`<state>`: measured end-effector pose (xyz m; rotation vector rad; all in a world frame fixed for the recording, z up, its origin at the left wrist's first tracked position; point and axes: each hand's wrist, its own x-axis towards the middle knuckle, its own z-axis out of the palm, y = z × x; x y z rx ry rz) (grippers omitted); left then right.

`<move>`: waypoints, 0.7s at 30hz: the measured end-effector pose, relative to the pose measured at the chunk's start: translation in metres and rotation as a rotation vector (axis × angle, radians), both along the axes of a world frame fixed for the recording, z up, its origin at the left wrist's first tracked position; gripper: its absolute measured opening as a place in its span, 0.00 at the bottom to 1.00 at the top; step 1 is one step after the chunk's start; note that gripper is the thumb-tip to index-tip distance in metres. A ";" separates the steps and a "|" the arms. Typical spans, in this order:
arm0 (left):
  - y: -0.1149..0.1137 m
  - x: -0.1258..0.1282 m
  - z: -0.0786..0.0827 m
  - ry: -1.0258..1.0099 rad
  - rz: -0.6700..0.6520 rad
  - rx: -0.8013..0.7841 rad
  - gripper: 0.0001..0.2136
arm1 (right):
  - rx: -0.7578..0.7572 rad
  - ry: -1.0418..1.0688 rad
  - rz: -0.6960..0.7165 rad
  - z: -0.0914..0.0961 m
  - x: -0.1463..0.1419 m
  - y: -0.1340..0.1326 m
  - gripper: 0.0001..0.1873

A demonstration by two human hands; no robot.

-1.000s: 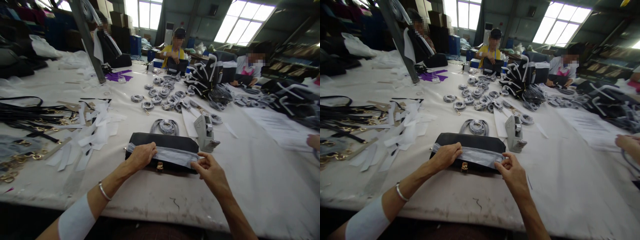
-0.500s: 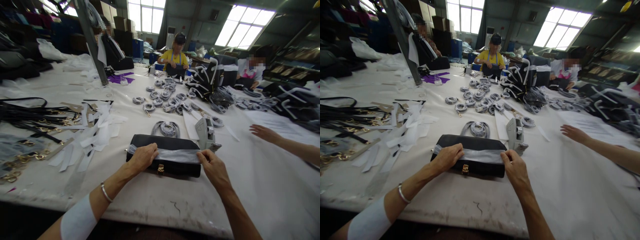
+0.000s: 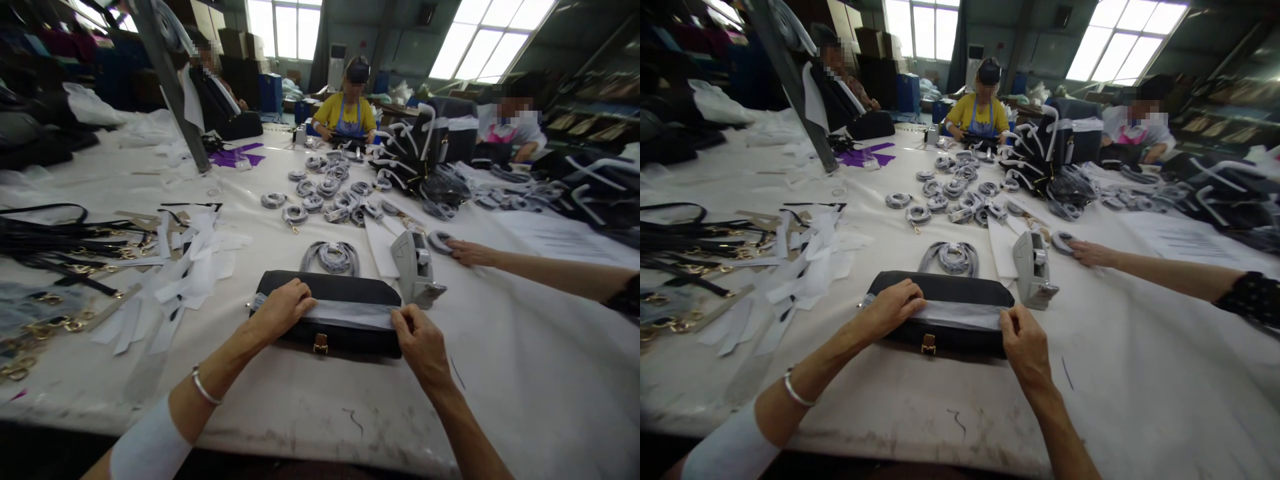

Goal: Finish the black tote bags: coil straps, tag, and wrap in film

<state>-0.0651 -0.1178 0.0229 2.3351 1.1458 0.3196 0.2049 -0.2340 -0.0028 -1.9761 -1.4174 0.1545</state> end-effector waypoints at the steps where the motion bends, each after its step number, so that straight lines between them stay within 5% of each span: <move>1: 0.001 -0.001 0.002 0.001 -0.009 -0.013 0.08 | 0.011 0.000 -0.003 -0.001 0.000 -0.001 0.15; 21: 0.004 -0.005 0.009 0.258 -0.070 0.079 0.07 | 0.083 -0.134 0.043 -0.010 0.001 -0.012 0.14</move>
